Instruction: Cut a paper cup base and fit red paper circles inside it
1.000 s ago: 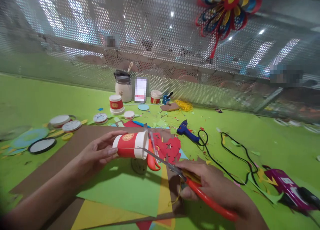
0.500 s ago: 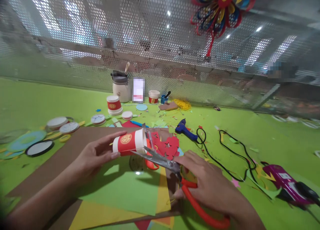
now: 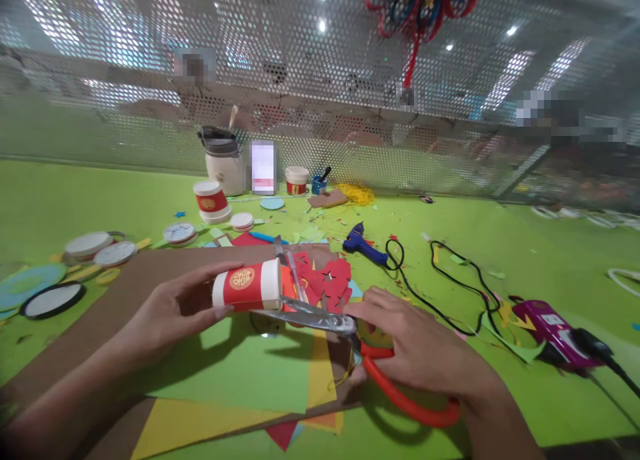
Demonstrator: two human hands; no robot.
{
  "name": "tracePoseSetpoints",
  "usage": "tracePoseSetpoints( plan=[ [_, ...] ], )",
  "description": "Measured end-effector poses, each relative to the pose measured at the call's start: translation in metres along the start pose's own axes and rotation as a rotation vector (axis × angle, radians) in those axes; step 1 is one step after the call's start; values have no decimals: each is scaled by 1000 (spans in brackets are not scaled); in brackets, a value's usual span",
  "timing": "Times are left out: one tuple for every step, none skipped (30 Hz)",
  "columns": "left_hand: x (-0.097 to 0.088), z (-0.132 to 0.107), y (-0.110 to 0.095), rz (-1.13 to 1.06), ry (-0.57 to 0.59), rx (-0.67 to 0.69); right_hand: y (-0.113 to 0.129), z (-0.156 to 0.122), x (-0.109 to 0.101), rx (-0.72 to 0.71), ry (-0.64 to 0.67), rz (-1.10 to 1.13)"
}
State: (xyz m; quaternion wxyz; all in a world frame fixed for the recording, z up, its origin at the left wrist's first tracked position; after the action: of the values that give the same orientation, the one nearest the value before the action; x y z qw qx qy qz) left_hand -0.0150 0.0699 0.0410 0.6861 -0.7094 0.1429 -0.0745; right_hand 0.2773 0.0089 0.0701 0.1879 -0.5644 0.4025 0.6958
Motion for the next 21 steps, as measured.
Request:
tracePoseSetpoints(
  plan=[
    [0,0,1,30,-9,15,0,0,0,9,-3,-15],
    [0,-1,1,64,-19,33,0,1,0,20,-6,-36],
    [0,-1,2,99,-34,49,1,1,0,28,-7,-58],
    [1,-1,3,131,-50,61,1,1,1,32,-9,-78],
    [1,-1,3,160,-68,69,2,1,2,28,-12,-94],
    [2,-1,4,184,-86,75,3,1,3,20,-15,-104],
    [3,-1,4,202,-106,81,4,1,4,14,-19,-111],
    [4,-1,3,215,-128,88,5,1,6,11,-24,-115],
    [5,-2,2,225,-150,94,5,0,7,10,-30,-119],
    [6,-2,1,233,-168,100,5,0,9,11,-35,-127],
    [8,-3,-1,241,-179,103,5,0,11,15,-41,-139],
    [9,-3,-2,248,-185,103,5,0,13,22,-49,-155],
    [10,-3,-3,252,-189,101,5,0,14,28,-58,-169],
    [10,-3,-3,256,-190,94,6,0,15,32,-68,-176],
    [10,-3,-3,258,-194,87,7,1,15,33,-75,-173],
    [10,-3,-2,257,-198,78,9,2,16,27,-79,-157],
    [9,-3,0,250,-203,67,11,3,16,17,-79,-134],
    [8,-2,2,240,-205,57,13,5,17,9,-77,-110],
    [8,-2,3,225,-205,52,15,6,17,5,-77,-91],
    [7,-2,5,204,-205,50,17,8,18,4,-75,-79],
    [6,-2,7,179,-206,52,19,9,19,6,-73,-73]
  ],
)
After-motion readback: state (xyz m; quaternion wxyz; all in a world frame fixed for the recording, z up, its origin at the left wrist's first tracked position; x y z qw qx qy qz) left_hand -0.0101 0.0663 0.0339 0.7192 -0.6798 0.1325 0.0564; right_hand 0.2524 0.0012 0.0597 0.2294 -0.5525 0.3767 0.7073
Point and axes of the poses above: each hand's wrist, its own z-axis towards the middle knuckle, its own x-axis out of the palm, y = z × x, the point moved 5 cm from there along z, towards the middle knuckle, and after that the axes turned 9 degrees about -x, right-handed, at the moved point
